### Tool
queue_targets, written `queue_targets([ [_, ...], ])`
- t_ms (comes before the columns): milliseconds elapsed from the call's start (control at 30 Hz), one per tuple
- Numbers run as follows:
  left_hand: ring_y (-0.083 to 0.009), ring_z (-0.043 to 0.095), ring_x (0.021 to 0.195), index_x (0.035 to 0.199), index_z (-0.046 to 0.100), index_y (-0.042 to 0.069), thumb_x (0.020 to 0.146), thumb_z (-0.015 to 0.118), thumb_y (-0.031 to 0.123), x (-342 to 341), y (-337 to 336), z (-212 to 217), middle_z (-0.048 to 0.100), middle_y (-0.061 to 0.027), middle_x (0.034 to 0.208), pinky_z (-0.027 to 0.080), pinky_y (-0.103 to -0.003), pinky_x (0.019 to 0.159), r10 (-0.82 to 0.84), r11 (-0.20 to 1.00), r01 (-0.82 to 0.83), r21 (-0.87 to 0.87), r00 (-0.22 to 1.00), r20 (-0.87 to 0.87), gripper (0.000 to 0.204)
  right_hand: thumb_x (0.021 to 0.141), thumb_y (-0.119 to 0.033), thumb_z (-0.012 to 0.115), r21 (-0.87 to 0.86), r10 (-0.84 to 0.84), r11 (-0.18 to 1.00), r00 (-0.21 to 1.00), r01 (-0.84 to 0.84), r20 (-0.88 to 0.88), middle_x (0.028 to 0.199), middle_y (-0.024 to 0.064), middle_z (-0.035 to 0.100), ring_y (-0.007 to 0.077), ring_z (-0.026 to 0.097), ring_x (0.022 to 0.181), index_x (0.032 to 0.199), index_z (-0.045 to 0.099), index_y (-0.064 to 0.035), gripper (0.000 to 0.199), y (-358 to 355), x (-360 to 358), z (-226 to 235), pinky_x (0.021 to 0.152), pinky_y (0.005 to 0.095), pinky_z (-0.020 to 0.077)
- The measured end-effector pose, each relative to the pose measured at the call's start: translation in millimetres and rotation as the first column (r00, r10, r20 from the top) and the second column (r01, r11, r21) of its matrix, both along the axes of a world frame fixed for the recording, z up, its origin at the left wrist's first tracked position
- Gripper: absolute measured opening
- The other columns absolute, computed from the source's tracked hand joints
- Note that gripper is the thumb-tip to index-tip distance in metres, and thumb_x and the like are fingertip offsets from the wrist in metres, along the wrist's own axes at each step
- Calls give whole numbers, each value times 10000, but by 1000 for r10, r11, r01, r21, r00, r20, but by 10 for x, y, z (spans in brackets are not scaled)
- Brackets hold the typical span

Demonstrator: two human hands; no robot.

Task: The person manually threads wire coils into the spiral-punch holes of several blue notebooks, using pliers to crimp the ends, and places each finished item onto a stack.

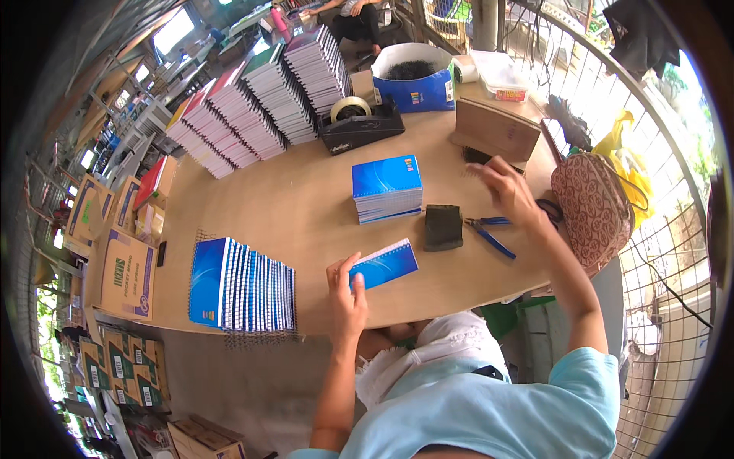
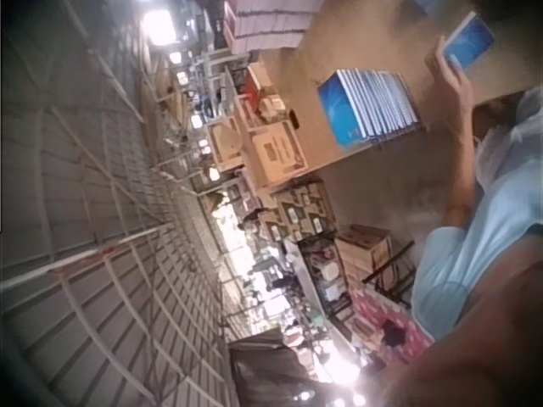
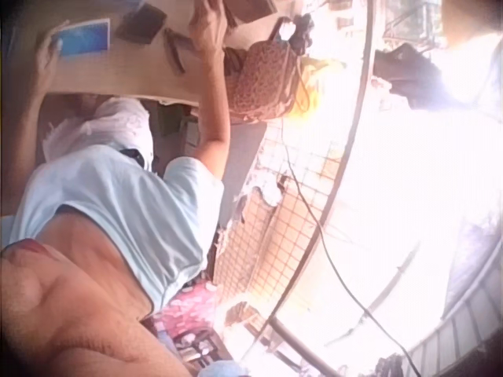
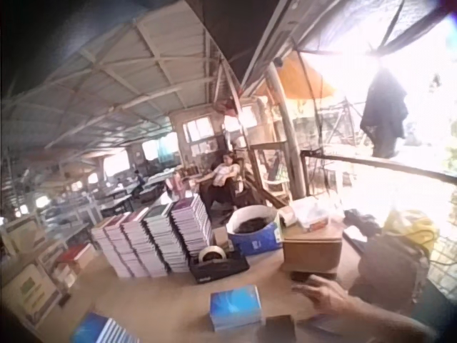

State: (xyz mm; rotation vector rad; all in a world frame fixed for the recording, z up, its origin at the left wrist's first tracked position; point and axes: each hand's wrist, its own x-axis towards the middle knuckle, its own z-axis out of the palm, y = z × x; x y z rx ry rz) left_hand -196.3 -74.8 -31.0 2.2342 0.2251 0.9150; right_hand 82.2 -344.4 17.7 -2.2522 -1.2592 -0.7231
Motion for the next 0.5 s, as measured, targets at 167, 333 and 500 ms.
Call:
queue_targets([
  [167, -314, 588, 995, 1085, 631, 39, 968, 677, 241, 71, -214, -95, 638, -118, 1045, 496, -427, 835, 70, 980, -63, -187, 997, 32, 238, 867, -49, 721, 233, 351, 936, 770, -265, -533, 884, 112, 724, 309, 687, 799, 1039, 788, -100, 191, 297, -920, 91, 703, 424, 564],
  [333, -295, 600, 945, 1037, 659, 50, 948, 699, 162, 105, -118, -12, 631, -110, 1017, 498, -400, 812, 26, 992, -16, -124, 997, 79, 148, 862, -45, 732, 229, 322, 944, 817, -238, -479, 836, 108, 699, 287, 664, 739, 1037, 777, -91, 186, 351, -1084, -16, 648, 395, 545],
  [500, -295, 613, 946, 1043, 670, 47, 940, 701, 131, 162, -63, -107, 626, -106, 1005, 500, -387, 837, 15, 972, 10, -235, 994, 106, 136, 856, -63, 752, 231, 274, 957, 798, -173, -537, 844, 116, 663, 280, 657, 767, 1076, 752, -77, 221, 437, -1138, -33, 646, 376, 536],
])
